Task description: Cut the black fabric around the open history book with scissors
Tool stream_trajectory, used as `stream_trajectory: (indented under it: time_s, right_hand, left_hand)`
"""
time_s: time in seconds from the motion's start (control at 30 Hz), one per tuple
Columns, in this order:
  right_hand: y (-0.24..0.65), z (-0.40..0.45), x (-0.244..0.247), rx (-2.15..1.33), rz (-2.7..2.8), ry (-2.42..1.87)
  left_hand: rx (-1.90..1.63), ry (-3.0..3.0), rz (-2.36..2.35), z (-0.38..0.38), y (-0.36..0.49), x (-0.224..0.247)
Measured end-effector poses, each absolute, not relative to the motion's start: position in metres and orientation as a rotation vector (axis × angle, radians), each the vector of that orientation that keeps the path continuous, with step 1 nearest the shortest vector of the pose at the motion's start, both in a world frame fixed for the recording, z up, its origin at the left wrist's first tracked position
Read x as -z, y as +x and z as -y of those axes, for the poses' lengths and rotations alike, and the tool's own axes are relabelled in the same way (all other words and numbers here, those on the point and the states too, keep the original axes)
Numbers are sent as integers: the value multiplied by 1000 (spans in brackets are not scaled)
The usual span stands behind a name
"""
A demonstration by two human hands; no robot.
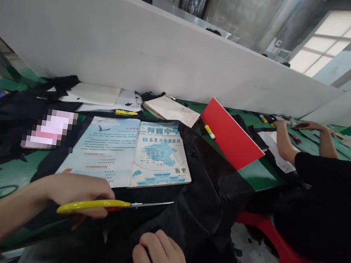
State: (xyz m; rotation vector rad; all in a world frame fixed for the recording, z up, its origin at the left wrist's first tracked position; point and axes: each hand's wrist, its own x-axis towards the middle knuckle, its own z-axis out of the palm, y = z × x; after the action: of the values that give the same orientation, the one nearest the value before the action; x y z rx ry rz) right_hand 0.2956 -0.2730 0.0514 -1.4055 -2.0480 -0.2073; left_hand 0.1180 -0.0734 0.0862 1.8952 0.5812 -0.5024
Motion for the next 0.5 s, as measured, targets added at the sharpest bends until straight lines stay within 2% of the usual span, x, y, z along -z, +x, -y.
stream_trajectory:
  time_s: [0.1,0.5]
  right_hand:
    - [297,275,-57,239,2073,-1394]
    - [296,273,-57,284,2081,-1345]
  left_hand:
    - [624,1757,-439,72,132,-81]
    - [591,1598,-315,70,168,-73]
